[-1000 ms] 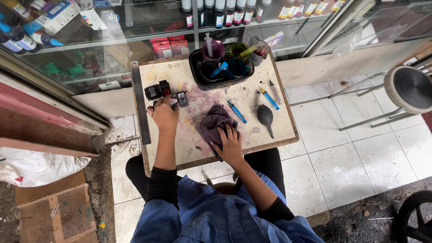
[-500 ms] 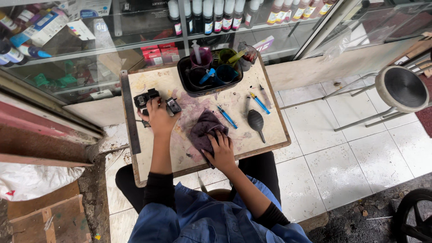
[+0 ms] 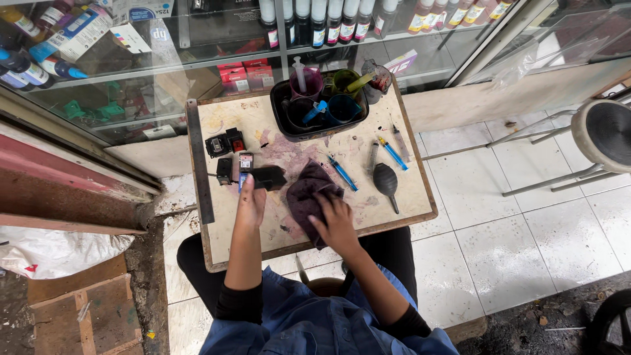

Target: The person refills several printer ink cartridges using a syringe. They draw ink from containers in a black tray, inject it into the cartridges, and wipe the cartridges with a cloth. The process is repeated for multiple cartridges.

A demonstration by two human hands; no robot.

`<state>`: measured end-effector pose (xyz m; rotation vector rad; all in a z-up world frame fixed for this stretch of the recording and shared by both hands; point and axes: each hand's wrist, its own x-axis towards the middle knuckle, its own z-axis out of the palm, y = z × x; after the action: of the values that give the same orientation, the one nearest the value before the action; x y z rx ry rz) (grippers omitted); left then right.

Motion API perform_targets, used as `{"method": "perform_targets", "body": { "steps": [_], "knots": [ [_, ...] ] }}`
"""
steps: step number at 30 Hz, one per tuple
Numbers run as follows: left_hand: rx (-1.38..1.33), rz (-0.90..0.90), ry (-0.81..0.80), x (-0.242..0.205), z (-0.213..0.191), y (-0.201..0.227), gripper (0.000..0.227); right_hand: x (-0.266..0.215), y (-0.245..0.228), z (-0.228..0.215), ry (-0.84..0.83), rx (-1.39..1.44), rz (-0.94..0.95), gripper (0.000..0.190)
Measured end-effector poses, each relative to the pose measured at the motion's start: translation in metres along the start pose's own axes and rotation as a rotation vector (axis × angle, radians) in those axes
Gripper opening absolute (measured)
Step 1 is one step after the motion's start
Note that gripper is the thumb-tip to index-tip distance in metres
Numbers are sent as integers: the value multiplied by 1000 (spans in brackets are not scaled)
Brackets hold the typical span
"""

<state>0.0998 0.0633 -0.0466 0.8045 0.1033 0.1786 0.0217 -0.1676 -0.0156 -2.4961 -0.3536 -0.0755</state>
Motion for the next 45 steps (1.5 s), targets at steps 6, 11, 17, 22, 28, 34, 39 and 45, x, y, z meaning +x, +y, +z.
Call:
{"method": "perform_targets", "body": {
  "steps": [6,11,17,22,28,34,39,45],
  "knots": [
    [743,556,-98,-69,55,-8,77,37,31,-57,434,-394,54,27],
    [777,463,-114,-101,92,-19,71,64,76,-28,296,-575,-26,46],
    [1173,404,-205,-112,101,-1,68,63,85,-36,375,-152,-2,33],
    [1266,259,-229,-117,123,34,69,97,56,-110,637,213,20,29],
    [1158,133,-234,-112,123,48,74,171,50,-172,733,364,-126,31],
    [1105,83,-240,-108,111,43,75,219,81,-137,453,25,-281,37],
    [1062,49,-262,-110,112,49,75,225,103,-118,238,653,92,34],
    [1082,42,-264,-112,121,60,75,220,84,-119,251,744,141,40]
  ]
}}
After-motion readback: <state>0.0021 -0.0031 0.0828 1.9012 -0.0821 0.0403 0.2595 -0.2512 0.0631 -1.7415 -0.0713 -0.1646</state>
